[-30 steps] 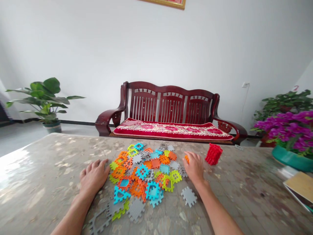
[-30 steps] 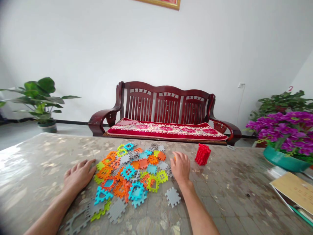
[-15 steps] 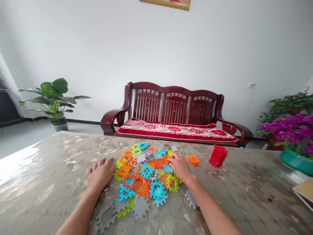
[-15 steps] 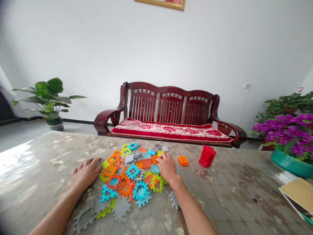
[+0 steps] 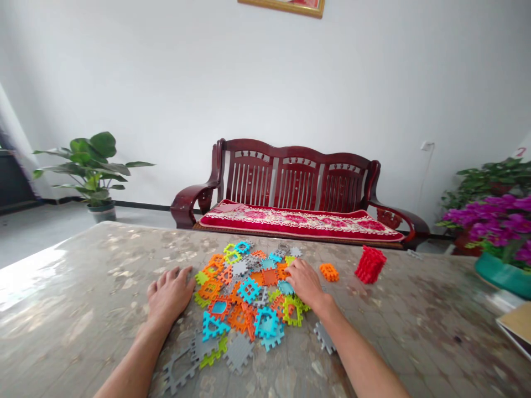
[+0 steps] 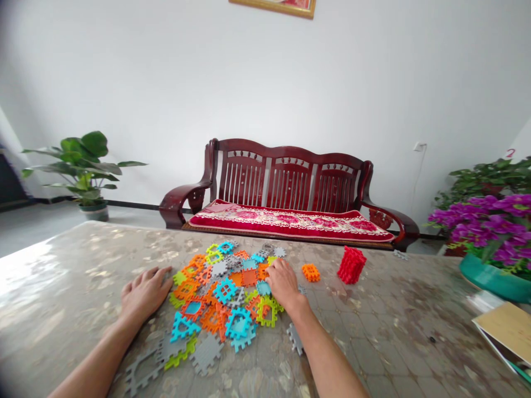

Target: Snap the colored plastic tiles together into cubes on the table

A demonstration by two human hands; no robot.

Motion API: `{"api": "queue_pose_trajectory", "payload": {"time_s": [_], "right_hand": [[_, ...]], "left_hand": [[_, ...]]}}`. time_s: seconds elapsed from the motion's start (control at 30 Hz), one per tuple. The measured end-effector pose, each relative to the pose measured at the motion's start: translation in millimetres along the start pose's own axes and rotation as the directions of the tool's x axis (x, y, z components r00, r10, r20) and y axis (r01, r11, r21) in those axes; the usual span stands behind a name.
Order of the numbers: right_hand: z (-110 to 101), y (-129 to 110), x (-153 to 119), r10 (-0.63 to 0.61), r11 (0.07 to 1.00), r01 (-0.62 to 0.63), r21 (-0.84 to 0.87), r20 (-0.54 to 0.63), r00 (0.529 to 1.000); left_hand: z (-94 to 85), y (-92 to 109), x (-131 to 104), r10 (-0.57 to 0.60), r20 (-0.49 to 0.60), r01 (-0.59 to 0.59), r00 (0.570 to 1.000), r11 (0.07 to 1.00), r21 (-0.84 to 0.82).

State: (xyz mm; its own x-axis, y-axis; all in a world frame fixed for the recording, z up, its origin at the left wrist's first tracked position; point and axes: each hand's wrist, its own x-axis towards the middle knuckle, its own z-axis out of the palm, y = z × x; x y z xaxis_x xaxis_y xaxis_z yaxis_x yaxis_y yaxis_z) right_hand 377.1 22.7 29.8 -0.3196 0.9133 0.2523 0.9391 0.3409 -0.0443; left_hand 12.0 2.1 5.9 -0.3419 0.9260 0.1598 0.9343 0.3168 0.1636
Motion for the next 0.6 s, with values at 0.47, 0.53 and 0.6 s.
{"api": "queue_pose_trajectory", "payload": {"time_s": [0.47,0.53,0.6], "right_hand": [[9.1,-7.7,0.5,0.027,0.997,-0.026,-0.077,0.012,1.000],[7.0,-7.9,2.6,0.042,0.999,-0.042,0.018,0.003,0.999],[3.0,-8.7,5.5,0.029,0.997,-0.032,0.068,0.037,0.999]], "left_hand": [[-1.3,1.3,-1.3,-0.008,0.008,0.008,1.000,1.000,-0.003],[-1.0,1.1,-1.2,-0.008,0.008,0.008,1.000,1.000,0.004],[-0.9,0.9,-1.1,-0.007,0.004,0.007,1.000,1.000,0.011]]}}
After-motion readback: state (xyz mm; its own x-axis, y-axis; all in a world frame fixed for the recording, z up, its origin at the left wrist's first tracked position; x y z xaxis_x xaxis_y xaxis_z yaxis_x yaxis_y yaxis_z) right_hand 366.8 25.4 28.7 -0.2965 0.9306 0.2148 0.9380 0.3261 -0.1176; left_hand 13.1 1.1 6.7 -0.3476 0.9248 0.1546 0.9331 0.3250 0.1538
